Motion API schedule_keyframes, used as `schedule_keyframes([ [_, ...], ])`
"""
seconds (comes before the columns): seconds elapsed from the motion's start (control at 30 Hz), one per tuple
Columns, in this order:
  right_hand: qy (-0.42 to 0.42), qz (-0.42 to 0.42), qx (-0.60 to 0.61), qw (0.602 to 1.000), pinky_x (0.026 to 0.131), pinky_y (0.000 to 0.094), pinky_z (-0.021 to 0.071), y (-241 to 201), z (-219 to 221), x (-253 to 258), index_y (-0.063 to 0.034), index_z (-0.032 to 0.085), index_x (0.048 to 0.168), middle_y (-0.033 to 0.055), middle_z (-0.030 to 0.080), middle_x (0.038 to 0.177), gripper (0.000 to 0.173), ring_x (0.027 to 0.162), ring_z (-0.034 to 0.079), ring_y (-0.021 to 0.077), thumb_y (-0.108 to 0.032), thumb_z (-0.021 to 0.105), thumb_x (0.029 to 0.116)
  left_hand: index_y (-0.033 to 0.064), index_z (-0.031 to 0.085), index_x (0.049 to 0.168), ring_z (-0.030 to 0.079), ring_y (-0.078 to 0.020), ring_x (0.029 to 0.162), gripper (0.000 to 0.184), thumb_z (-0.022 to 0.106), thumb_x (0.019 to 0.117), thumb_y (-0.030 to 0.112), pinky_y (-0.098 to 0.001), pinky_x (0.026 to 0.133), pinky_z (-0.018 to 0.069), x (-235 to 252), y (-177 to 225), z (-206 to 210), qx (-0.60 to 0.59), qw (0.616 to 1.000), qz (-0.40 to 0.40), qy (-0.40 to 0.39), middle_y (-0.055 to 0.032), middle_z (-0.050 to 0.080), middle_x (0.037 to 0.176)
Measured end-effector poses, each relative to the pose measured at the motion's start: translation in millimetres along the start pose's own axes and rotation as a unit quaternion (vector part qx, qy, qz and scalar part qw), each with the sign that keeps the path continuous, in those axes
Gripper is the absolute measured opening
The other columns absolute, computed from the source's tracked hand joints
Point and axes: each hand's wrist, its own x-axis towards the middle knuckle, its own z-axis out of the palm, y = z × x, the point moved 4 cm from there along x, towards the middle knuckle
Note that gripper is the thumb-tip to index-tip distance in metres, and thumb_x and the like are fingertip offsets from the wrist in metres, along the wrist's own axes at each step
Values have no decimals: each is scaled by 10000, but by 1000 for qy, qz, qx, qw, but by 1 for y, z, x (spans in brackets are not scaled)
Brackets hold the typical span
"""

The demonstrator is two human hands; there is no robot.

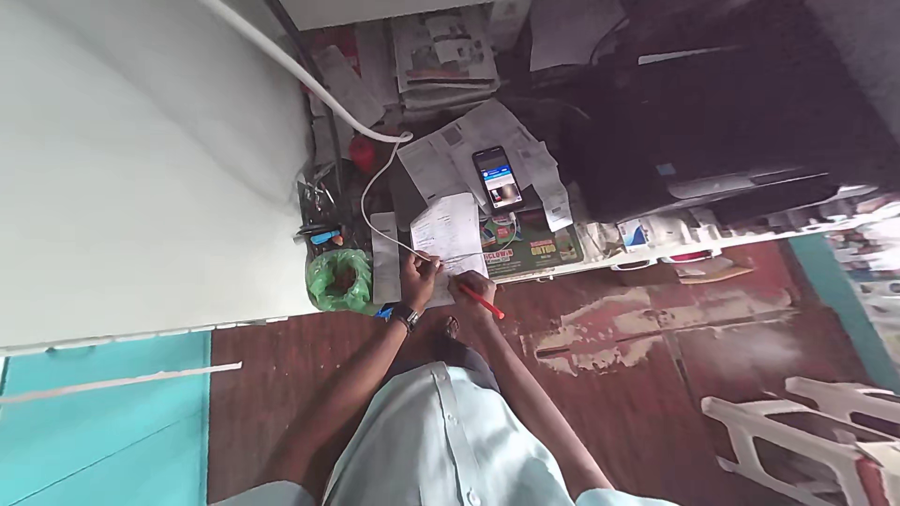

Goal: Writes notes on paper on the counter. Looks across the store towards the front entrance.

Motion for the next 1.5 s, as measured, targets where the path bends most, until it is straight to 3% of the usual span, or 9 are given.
schedule_keyframes([
  [1.0,61,2,23,998,593,227,550,5,-2,-2,-19,728,787,26,696,711,62,617,635,48,-80,730,801,-89,539,1180,752,-244,891,292,673,929,-28,-404,857,645,0,2,1,18,1000,10,5,-177,723,1012],
  [1.2,49,29,-42,997,596,304,544,1,-1,-2,-37,720,759,48,686,708,89,627,645,109,-120,727,792,-90,550,1200,747,-239,913,311,680,933,3,-403,878,639,0,2,0,27,1000,1,6,-171,717,1027],
  [1.27,63,34,-26,997,583,283,533,2,-2,-4,-33,712,756,36,674,689,86,607,627,92,-111,726,789,-95,550,1197,748,-238,913,317,689,928,0,-401,877,640,-2,0,0,29,1000,1,7,-172,721,1028],
  [1.37,83,18,25,996,584,240,546,4,-8,-2,-28,711,786,14,682,693,73,602,626,49,-97,722,806,-104,546,1186,747,-243,902,313,690,924,-14,-402,868,643,0,3,1,20,1000,12,8,-180,714,1016],
  [1.5,52,-9,-20,998,606,283,551,6,-10,-1,-35,721,760,41,695,706,88,630,649,92,-117,718,794,-101,536,1198,741,-240,916,312,674,928,-26,-399,870,640,-2,3,1,15,1000,4,5,-182,707,1031],
])
